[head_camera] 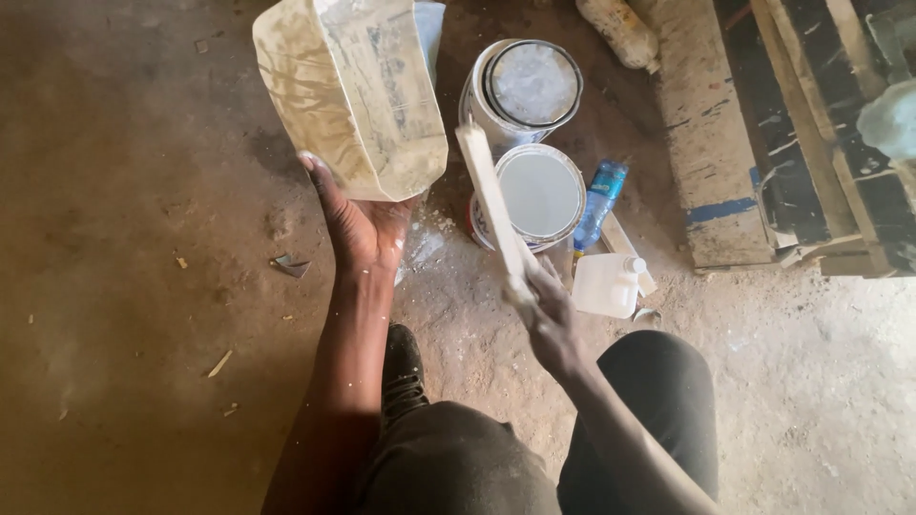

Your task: Mixing a white filler compound in a container and applying it to furniture panels.

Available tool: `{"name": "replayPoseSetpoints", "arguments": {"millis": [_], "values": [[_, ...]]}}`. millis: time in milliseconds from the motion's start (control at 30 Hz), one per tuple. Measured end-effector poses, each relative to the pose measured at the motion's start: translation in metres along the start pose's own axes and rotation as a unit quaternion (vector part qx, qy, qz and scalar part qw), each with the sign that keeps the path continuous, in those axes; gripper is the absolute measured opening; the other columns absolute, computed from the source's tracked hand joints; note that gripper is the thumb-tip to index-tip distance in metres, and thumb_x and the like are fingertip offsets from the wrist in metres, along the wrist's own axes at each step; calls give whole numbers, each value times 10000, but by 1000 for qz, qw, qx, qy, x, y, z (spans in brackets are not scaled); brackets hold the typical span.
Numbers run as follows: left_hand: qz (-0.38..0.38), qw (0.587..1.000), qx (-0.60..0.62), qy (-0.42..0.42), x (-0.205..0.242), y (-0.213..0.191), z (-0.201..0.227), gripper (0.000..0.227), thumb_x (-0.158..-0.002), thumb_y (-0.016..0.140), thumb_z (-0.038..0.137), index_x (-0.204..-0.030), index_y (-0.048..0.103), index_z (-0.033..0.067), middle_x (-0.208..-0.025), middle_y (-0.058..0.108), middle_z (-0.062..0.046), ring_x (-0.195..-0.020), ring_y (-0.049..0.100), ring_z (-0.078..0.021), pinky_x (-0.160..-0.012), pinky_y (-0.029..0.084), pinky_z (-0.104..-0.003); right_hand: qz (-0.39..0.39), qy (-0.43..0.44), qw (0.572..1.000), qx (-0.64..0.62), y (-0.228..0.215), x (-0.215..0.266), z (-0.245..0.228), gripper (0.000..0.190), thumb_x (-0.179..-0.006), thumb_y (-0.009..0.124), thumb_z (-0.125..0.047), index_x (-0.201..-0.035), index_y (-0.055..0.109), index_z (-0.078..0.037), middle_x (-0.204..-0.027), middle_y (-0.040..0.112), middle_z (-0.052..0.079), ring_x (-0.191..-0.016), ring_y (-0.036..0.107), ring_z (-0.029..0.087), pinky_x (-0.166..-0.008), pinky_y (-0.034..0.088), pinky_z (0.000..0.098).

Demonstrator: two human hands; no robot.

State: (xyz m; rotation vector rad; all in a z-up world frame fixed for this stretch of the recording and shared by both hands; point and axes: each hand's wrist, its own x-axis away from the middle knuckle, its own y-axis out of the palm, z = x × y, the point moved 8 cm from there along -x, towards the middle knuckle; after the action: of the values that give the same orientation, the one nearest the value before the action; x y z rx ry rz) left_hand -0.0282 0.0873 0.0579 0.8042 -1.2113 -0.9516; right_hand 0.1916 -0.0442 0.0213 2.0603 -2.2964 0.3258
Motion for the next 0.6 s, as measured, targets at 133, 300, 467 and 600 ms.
{"name": "replayPoseSetpoints", "arguments": {"millis": [133, 300, 467, 600], "values": [[-1, 1000, -13, -11, -3, -10, -22, 853, -751, 759, 582, -1458, 475, 199, -1465, 561, -119, -1294, 594, -402, -1005, 543, -728, -4, -61, 993, 104, 39, -13, -80, 557, -989, 573, 14, -1530, 444, 24, -1107, 565, 327, -934, 589, 332, -1115, 423, 593], [22, 1000, -6, 0, -5, -13, -26, 835, -778, 757, 574, -1469, 483, 195, -1465, 558, -112, -1302, 577, -404, -984, 523, -774, 34, -195, 955, 220, 51, -15, -78, 748, -820, 553, 182, -1531, 488, -40, -979, 542, 175, -955, 481, 284, -928, 492, 514], [23, 1000, -19, 4, -5, -8, -24, 840, -771, 749, 592, -1473, 477, 220, -1470, 560, -98, -1302, 585, -389, -998, 518, -778, 20, -161, 957, 241, 27, -8, -52, 831, -716, 573, 193, -1501, 528, -77, -1009, 521, 192, -986, 483, 326, -1036, 447, 532], [6, 1000, -3, 27, -3, 1, -21, 821, -780, 745, 603, -1440, 527, 164, -1477, 569, -108, -1340, 565, -379, -1089, 477, -743, -16, -176, 945, 275, 12, -4, -32, 996, -692, 626, 112, -1587, 438, -284, -1100, 516, 158, -1026, 509, 337, -1007, 459, 463]]}}
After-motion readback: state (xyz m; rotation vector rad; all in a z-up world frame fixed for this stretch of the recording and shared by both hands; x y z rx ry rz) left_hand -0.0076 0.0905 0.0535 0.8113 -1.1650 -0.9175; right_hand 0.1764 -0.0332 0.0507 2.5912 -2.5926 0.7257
